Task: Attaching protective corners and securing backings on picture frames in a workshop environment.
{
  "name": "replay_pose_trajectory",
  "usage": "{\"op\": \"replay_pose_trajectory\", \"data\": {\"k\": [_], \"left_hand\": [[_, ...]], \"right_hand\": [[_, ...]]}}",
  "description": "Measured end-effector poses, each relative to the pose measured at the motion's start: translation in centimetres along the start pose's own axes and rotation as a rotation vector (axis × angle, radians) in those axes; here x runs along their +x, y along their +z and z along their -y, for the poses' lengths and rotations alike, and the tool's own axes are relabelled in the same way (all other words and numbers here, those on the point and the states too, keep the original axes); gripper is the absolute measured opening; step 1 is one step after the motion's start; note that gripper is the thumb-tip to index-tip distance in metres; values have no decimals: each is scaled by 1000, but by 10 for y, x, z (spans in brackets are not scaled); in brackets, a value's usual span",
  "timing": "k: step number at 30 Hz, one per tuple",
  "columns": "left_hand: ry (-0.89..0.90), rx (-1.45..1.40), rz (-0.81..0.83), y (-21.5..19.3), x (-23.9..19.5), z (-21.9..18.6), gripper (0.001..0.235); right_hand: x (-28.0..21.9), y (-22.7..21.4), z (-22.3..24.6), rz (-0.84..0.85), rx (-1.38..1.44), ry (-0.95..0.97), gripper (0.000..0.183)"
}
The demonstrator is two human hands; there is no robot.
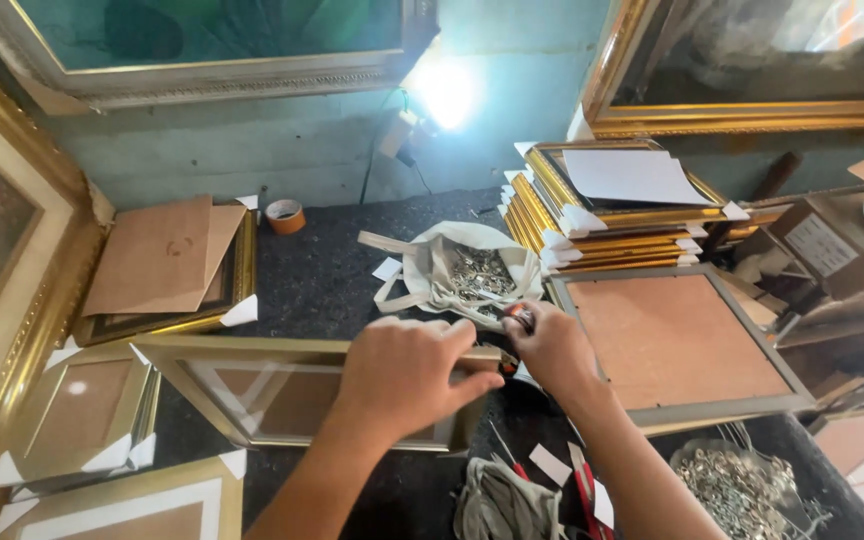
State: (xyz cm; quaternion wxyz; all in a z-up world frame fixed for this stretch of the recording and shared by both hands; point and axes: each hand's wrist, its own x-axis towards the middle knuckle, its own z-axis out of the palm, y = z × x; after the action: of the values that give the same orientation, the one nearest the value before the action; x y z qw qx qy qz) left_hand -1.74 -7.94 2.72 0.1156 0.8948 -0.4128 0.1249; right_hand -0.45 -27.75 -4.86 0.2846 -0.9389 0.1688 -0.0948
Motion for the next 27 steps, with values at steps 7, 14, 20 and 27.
{"op": "replay_pose_trajectory", "data": {"k": [7, 14, 20, 27], "left_hand": [[-6, 9, 72, -2, -11, -10, 46], [-1, 115, -506, 39, -12, -10, 19], [-136, 251, -796, 38, 10, -2, 23], [-76, 173, -654, 50, 8, 5, 15]], "right_hand": [[84, 48, 89, 225, -271, -309, 29], [165, 138, 103, 484, -421, -316, 24], [182, 161, 118, 541, -510, -262, 28], [191, 167, 117, 482, -486, -370, 51]]}}
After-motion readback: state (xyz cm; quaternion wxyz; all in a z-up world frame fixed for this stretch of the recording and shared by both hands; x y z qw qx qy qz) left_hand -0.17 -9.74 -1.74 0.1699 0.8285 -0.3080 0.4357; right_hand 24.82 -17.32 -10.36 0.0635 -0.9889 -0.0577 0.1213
